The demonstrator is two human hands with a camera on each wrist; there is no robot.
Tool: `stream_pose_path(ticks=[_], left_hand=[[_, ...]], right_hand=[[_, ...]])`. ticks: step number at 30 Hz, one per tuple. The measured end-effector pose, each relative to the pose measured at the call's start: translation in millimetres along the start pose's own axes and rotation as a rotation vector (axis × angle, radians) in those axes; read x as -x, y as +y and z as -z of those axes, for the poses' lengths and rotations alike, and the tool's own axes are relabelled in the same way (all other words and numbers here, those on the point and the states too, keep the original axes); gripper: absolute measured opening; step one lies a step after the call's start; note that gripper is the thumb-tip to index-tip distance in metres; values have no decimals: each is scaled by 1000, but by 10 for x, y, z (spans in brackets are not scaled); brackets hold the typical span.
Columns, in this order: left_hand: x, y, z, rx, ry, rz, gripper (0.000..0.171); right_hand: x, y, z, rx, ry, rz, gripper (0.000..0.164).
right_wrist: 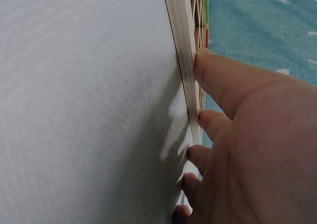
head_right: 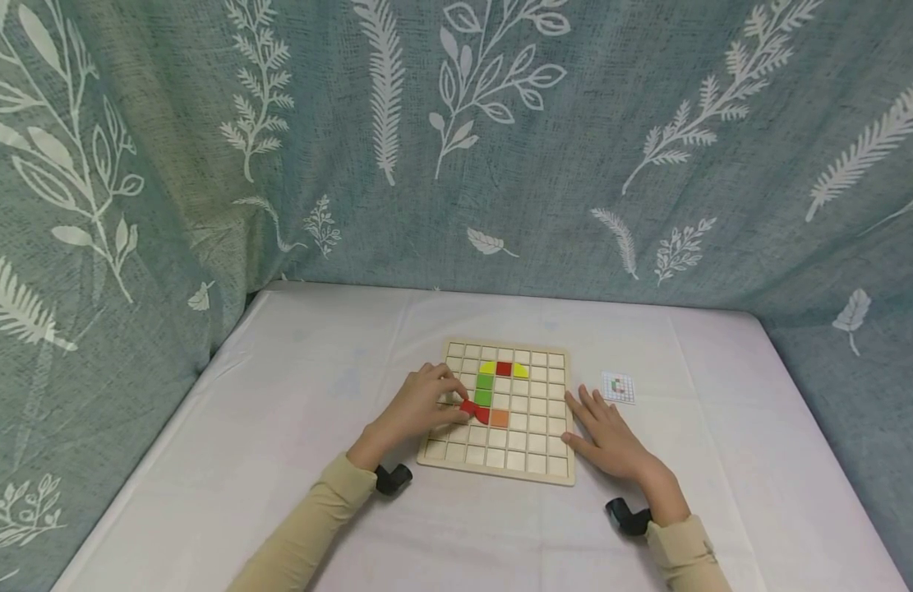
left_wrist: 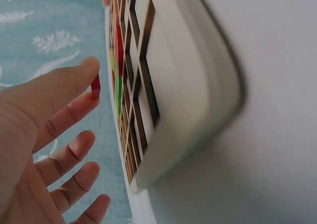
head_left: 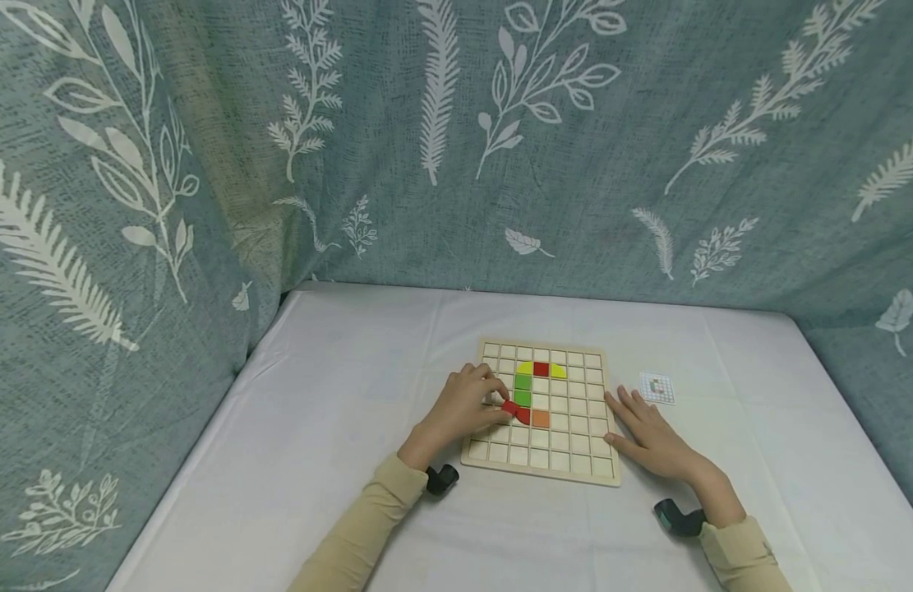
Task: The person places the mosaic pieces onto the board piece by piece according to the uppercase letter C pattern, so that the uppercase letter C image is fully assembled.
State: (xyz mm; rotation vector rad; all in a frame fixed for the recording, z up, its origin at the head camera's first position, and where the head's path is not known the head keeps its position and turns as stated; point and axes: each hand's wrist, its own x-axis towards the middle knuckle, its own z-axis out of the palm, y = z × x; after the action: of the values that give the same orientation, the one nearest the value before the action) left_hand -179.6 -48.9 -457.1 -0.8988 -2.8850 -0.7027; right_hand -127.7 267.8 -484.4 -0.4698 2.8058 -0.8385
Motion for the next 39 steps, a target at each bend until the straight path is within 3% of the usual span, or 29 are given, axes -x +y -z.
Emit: stream_pose_path(ticks=[11, 18, 33, 39], left_hand=[[-115, 194, -120, -68, -38, -36, 25], [-159, 313, -176, -45, -79, -45, 26], [-264, 454, -279, -35, -73, -48, 23], [-311, 479, -355, -74, -72, -32, 24]], right_hand=[[0, -13, -2, 11, 1, -5, 68], [-4, 8, -13, 9, -3, -6, 68], [-11, -9, 11, 10, -4, -9, 67], [-16, 9, 11, 14, -5, -6, 67]])
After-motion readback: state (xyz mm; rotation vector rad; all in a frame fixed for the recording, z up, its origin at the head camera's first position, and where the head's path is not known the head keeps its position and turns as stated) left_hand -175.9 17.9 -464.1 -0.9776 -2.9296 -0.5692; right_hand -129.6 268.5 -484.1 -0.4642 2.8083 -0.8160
